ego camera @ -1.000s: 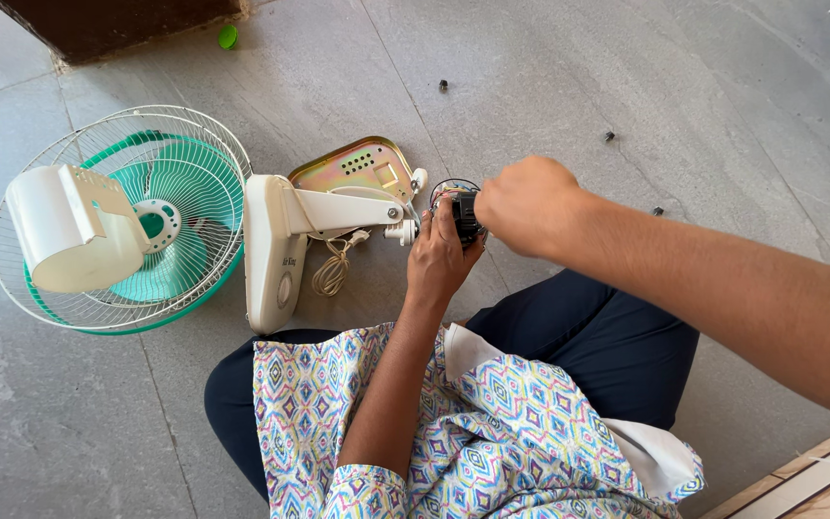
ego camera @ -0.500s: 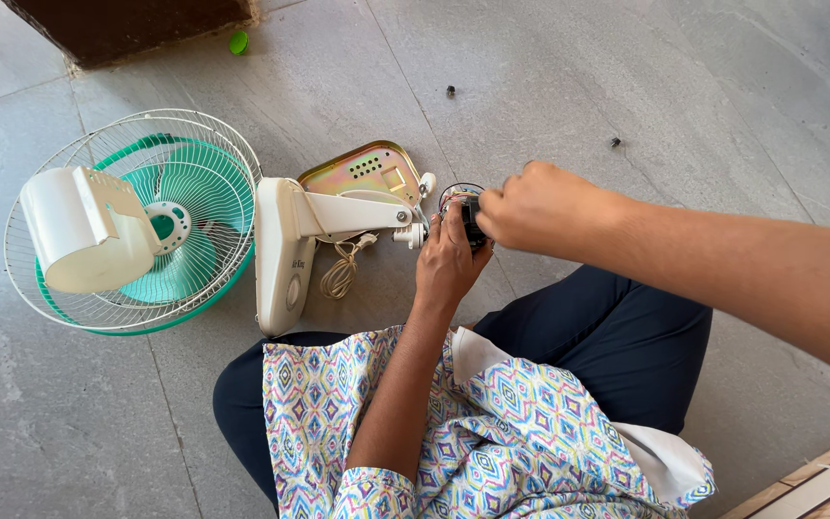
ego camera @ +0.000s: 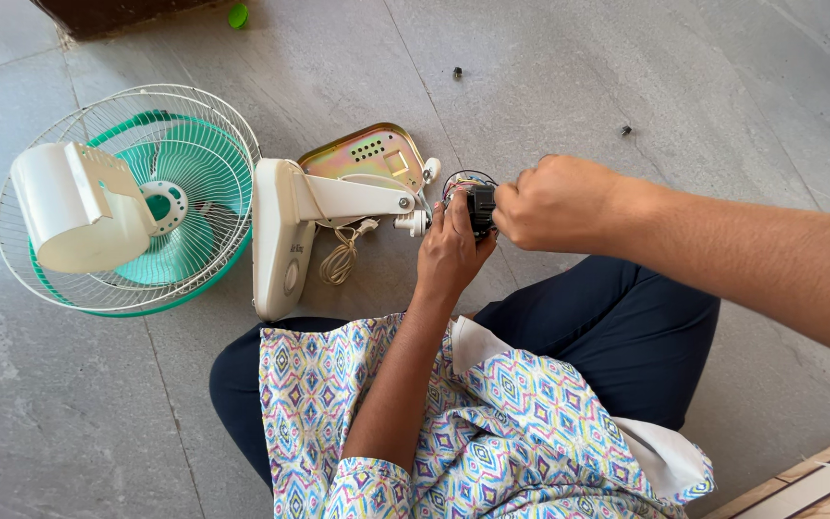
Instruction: The person sits on the floor and uses a green-handled screwdriver to tighten screws on a disassembled fan motor. They manipulate the motor and its wires, then reattach the motor to the fan's neck assembly.
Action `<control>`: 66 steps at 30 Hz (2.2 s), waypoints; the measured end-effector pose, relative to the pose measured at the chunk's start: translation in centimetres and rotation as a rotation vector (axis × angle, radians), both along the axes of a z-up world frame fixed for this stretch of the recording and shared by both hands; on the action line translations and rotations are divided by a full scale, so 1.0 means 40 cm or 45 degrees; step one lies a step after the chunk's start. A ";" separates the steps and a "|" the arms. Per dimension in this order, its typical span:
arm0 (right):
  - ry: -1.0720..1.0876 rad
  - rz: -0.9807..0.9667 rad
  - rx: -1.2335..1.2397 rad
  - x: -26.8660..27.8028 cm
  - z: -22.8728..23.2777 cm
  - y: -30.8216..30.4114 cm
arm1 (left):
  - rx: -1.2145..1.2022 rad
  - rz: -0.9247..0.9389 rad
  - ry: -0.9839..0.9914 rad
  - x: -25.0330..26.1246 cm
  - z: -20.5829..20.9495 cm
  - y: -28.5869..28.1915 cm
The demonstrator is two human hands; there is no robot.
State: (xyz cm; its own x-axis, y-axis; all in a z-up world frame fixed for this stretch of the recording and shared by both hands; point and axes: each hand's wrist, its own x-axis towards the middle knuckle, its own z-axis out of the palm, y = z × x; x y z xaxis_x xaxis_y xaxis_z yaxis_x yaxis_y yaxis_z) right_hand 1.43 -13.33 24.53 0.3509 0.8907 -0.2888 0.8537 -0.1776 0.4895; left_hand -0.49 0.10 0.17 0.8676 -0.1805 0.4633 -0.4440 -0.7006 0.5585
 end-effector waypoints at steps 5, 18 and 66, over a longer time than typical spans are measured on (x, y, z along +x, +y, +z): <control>0.288 -0.504 -0.082 0.011 0.022 0.014 | 0.010 0.008 0.000 0.004 -0.003 -0.001; 0.405 -1.167 -0.141 -0.024 0.015 0.147 | -0.007 -0.020 -0.033 0.003 -0.003 0.000; -0.133 -0.754 0.003 -0.118 0.052 0.030 | -0.023 0.015 -0.004 0.007 0.015 0.008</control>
